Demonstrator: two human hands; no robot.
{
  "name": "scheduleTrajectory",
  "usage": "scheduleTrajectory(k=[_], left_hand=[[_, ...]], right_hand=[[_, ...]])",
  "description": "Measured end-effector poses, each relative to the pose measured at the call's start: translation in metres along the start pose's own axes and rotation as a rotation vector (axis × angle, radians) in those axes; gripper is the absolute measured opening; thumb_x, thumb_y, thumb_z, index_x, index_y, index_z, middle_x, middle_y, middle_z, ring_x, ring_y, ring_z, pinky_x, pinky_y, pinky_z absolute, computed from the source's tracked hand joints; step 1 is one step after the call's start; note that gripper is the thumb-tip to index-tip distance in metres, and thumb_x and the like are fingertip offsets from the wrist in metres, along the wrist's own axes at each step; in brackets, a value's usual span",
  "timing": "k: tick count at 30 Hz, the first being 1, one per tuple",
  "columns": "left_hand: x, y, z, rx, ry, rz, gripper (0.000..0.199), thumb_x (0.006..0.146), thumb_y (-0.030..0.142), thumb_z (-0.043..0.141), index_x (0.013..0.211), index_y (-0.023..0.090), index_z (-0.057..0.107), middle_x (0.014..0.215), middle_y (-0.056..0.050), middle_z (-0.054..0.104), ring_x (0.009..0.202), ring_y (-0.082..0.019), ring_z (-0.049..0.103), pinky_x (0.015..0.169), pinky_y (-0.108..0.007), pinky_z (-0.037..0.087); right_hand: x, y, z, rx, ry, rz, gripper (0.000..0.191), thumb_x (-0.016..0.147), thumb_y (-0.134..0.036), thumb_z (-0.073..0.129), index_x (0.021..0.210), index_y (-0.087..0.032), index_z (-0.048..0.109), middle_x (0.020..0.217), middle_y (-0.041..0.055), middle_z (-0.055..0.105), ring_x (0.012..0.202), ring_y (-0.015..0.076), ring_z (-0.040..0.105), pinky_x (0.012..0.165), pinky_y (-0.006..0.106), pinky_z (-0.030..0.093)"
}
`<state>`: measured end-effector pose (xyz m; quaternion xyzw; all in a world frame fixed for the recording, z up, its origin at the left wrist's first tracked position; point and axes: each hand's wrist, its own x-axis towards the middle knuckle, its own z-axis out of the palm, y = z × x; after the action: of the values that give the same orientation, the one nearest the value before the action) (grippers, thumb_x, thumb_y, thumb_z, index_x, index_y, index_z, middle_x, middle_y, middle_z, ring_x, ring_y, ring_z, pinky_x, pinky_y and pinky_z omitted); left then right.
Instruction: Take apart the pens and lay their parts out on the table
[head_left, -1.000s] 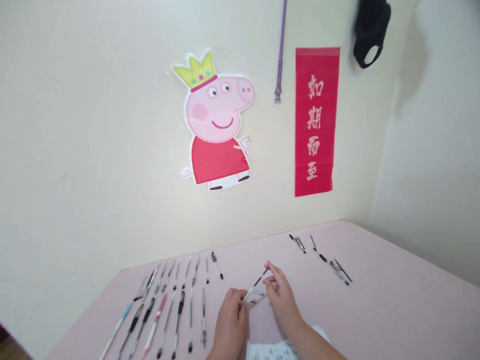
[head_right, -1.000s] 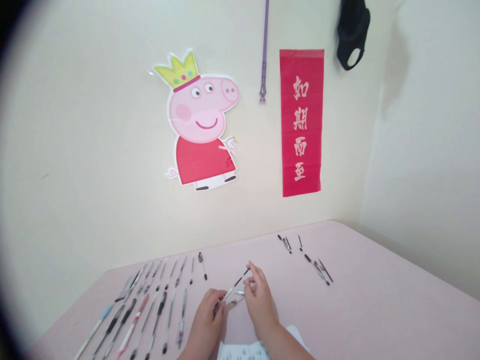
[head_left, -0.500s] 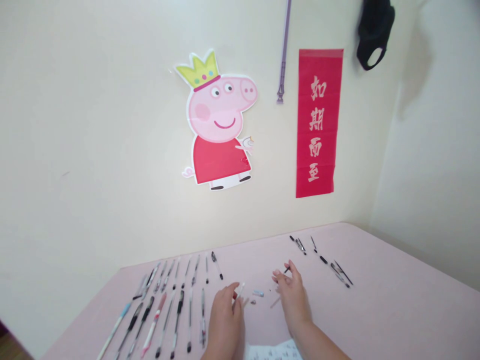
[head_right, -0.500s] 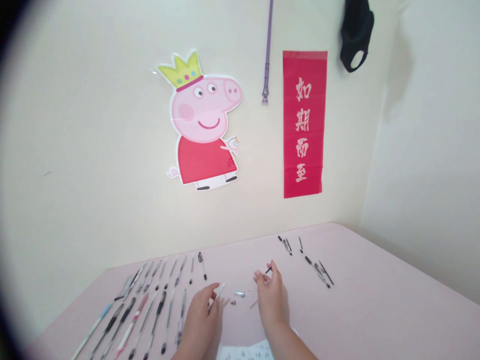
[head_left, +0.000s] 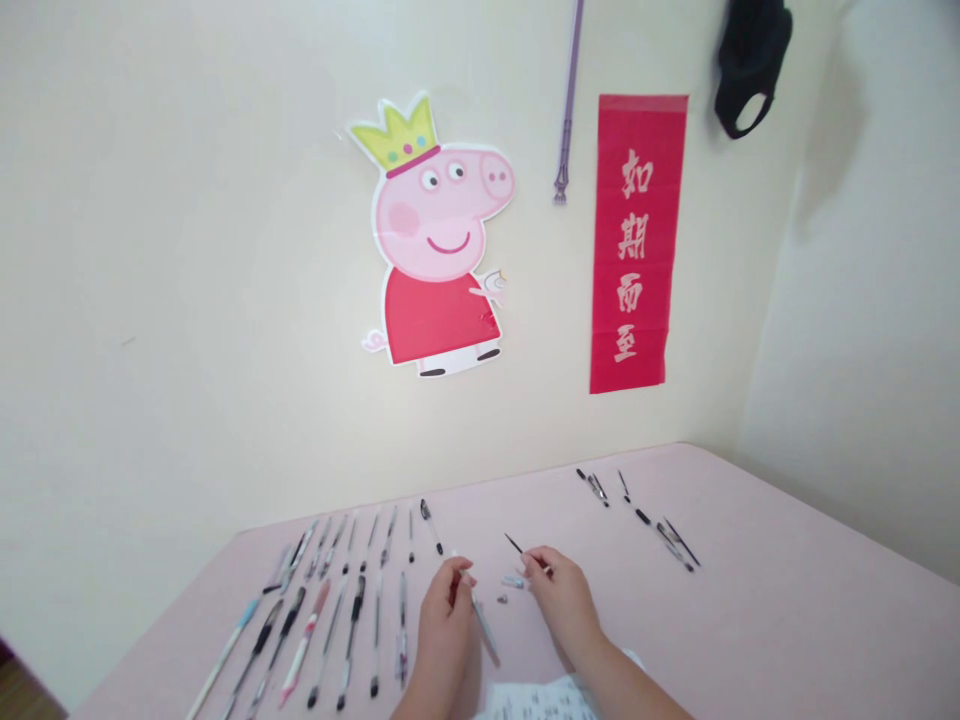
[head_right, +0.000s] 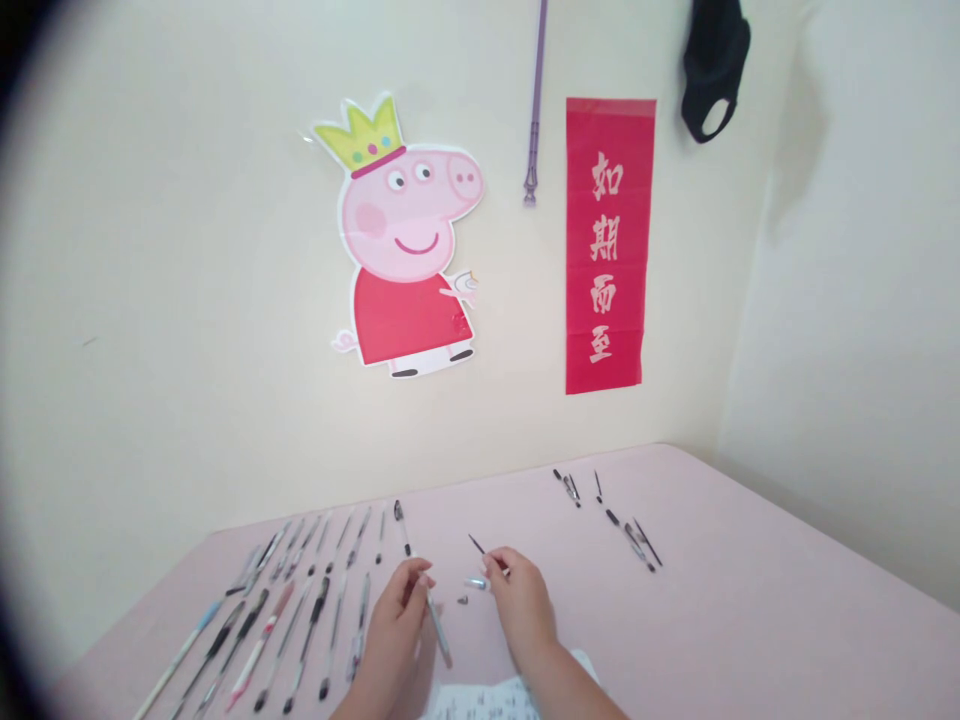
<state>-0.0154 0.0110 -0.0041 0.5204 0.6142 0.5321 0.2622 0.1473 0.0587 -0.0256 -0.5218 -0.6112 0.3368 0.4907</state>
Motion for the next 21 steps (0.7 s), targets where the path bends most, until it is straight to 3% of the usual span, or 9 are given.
scheduleTrajectory(k=[2,4,9,12,17,21], left_hand=[[-0.0004,-0.0018,0.0025,-0.020,-0.088,-0.033,0.030,0.078,0.037,0.044,0.094,0.016,0.057,0.068,-0.001,0.057,0.060,-0.015,0.053,0.058,-0.026,0.043],[-0.0012,-0.0028,0.0044,0.010,-0.143,-0.048,0.030,0.078,0.035,0.043,0.094,0.015,0.058,0.066,-0.001,0.056,0.059,-0.015,0.053,0.057,-0.026,0.043],[-0.0027,-0.0052,0.0058,0.211,-0.174,0.022,0.025,0.077,0.030,0.045,0.091,0.015,0.059,0.074,-0.004,0.061,0.067,-0.017,0.056,0.068,-0.030,0.043],[-0.0029,-0.0088,0.0058,0.284,-0.181,0.051,0.025,0.077,0.028,0.045,0.093,0.016,0.060,0.086,-0.007,0.064,0.075,-0.019,0.057,0.075,-0.032,0.043],[-0.0031,-0.0100,0.0061,0.350,-0.193,0.087,0.028,0.080,0.030,0.043,0.096,0.016,0.061,0.094,-0.010,0.064,0.089,-0.021,0.058,0.084,-0.032,0.040],[-0.0047,-0.0055,0.0068,0.441,-0.230,0.114,0.031,0.081,0.029,0.040,0.099,0.015,0.061,0.095,-0.011,0.063,0.089,-0.021,0.057,0.084,-0.032,0.039]], right_hand=[[-0.0004,0.0023,-0.0009,-0.092,0.029,-0.116,0.022,0.079,-0.025,0.046,0.084,-0.020,0.067,0.082,0.0072,0.065,0.079,0.0210,0.061,0.075,0.032,0.047],[-0.0012,0.0043,0.0001,-0.140,0.034,-0.174,0.027,0.079,-0.017,0.043,0.090,-0.019,0.067,0.087,0.0081,0.062,0.083,0.0203,0.059,0.080,0.031,0.044],[-0.0046,0.0050,0.0044,-0.207,0.006,-0.194,0.026,0.085,-0.025,0.043,0.074,-0.020,0.066,0.073,0.0051,0.058,0.069,0.0194,0.054,0.065,0.029,0.041],[-0.0057,0.0052,0.0044,-0.303,0.000,-0.230,0.027,0.085,-0.024,0.043,0.068,-0.022,0.065,0.070,0.0050,0.057,0.071,0.0199,0.051,0.064,0.028,0.037],[-0.0062,0.0054,0.0047,-0.407,-0.047,-0.272,0.027,0.082,-0.017,0.045,0.070,-0.024,0.068,0.073,0.0062,0.056,0.076,0.0211,0.049,0.066,0.029,0.035],[-0.0075,0.0010,0.0061,-0.417,-0.077,-0.278,0.028,0.081,-0.011,0.044,0.076,-0.022,0.069,0.075,0.0067,0.057,0.077,0.0211,0.050,0.068,0.029,0.036]])
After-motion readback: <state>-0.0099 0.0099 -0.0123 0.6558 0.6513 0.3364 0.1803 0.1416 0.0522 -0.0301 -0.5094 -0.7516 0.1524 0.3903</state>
